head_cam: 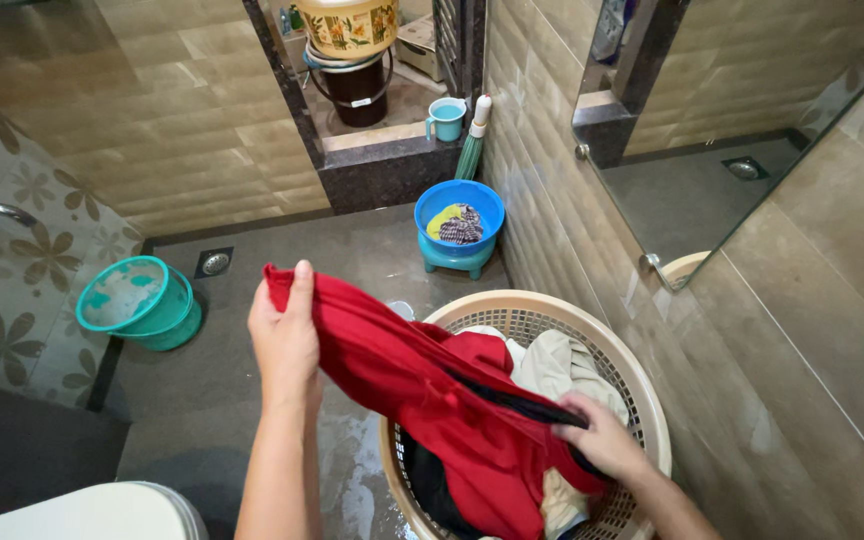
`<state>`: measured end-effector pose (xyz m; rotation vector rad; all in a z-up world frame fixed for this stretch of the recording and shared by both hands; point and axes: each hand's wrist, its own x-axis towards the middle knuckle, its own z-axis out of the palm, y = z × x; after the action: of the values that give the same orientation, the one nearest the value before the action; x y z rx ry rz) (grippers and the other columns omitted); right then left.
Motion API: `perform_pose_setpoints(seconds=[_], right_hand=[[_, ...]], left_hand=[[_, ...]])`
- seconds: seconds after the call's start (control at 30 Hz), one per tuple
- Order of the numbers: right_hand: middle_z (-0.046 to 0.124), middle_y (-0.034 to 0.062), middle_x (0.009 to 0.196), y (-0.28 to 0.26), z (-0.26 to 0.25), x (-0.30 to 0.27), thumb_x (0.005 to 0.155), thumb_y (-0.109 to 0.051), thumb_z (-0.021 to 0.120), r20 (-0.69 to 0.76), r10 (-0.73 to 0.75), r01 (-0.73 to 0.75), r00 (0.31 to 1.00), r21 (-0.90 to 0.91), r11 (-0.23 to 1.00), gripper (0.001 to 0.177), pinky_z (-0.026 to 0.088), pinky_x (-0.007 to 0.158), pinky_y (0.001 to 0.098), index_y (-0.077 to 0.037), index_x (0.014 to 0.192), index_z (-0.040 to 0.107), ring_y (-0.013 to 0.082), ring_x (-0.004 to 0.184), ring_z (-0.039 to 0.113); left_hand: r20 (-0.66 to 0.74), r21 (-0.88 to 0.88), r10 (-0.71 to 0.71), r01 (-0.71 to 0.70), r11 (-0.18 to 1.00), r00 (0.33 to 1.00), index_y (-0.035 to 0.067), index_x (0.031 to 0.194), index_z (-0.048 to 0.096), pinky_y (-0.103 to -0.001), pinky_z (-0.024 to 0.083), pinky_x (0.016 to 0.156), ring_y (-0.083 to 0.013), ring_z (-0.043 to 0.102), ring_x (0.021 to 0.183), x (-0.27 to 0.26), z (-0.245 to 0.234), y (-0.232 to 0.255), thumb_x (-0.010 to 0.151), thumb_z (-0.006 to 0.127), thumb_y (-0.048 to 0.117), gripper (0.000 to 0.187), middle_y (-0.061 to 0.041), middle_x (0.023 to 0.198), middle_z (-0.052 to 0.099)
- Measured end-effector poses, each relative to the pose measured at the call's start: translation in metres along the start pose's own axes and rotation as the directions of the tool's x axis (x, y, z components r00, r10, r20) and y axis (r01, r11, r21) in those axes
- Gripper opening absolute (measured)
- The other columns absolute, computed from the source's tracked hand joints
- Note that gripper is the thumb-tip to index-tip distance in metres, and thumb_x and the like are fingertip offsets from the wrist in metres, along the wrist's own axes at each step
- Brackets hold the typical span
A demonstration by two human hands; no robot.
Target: The person picks up various garments from a laundry basket, unfolds each item, and places them into a top-loading washing machine. The items include a red dress, brown pants, a navy and orange shirt, a red t-shirt, and a black graphic t-shirt.
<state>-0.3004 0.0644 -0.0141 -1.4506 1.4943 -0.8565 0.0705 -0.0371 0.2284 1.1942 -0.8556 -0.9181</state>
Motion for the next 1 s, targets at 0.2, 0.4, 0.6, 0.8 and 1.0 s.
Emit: perform_pose_setpoints(seconds=[0.2, 0.4, 0.6, 0.8, 1.0], right_hand=[[0.073, 0.0101, 0.102, 0.021, -0.014, -0.009, 0.099, -0.011, 0.063, -0.405, 0.146, -0.195, 0.903, -0.084, 0.977, 0.022, 0.051, 0.087, 0.0334, -0.008, 0.12, 0.06, 0.0177, 0.096, 0.069], [0.078, 0.0083, 0.097, -0.015, 0.011, -0.001, 0.082, -0.002, 0.077, -0.28, -0.011, 0.089, 0.96, 0.269, 0.959, 0.027, 0.055, 0.083, 0.0259, -0.001, 0.107, 0.066, 0.0129, 0.092, 0.073], [0.079, 0.0086, 0.094, -0.069, 0.009, 0.002, 0.08, 0.002, 0.08, -0.133, 0.059, -0.004, 0.989, 0.38, 0.925, 0.028, 0.055, 0.08, 0.0268, 0.001, 0.107, 0.072, 0.0145, 0.086, 0.072], [0.072, 0.0033, 0.124, -0.124, -0.003, -0.029, 0.102, -0.04, 0.048, 0.085, 0.646, -0.382, 0.759, 0.861, 0.336, 0.034, 0.05, 0.096, 0.0463, -0.024, 0.13, 0.056, 0.0202, 0.108, 0.068], [0.063, 0.0089, 0.135, -0.137, 0.008, -0.041, 0.101, -0.051, 0.04, 0.182, 0.507, -0.252, 0.842, 0.965, 0.072, 0.055, 0.044, 0.1, 0.0549, -0.013, 0.138, 0.054, 0.0281, 0.116, 0.059]], left_hand=[[0.107, 0.711, -0.08, -0.02, 0.702, 0.991, 0.005, 0.091, 0.073, -0.039, 0.056, 0.077, -0.0289, 0.074, 0.081, -0.002, -0.017, -0.032, 0.076, 0.076, 0.024, 0.025, -0.015, 0.085, 0.076], [0.555, 0.812, -0.358, -0.394, 0.431, 0.751, 0.007, 0.097, 0.076, -0.041, 0.054, 0.096, -0.0345, 0.067, 0.111, -0.036, 0.019, -0.077, 0.066, 0.078, 0.023, 0.035, -0.018, 0.115, 0.072], [0.912, 0.383, -0.252, -0.45, 0.807, 0.323, 0.01, 0.134, 0.06, -0.041, 0.051, 0.097, -0.033, 0.065, 0.113, -0.069, 0.073, -0.127, 0.067, 0.081, 0.018, 0.07, -0.018, 0.123, 0.069], [0.794, 0.511, -0.386, -0.17, 0.843, 0.47, 0.006, 0.118, 0.064, -0.033, 0.049, 0.077, -0.0197, 0.059, 0.086, -0.065, 0.066, -0.151, 0.088, 0.071, 0.018, 0.033, -0.009, 0.092, 0.065], [0.87, 0.33, -0.381, 0.204, 0.922, 0.313, 0.006, 0.112, 0.06, -0.025, 0.047, 0.081, -0.0101, 0.058, 0.092, -0.067, 0.058, -0.153, 0.079, 0.068, 0.001, 0.034, 0.002, 0.096, 0.064]])
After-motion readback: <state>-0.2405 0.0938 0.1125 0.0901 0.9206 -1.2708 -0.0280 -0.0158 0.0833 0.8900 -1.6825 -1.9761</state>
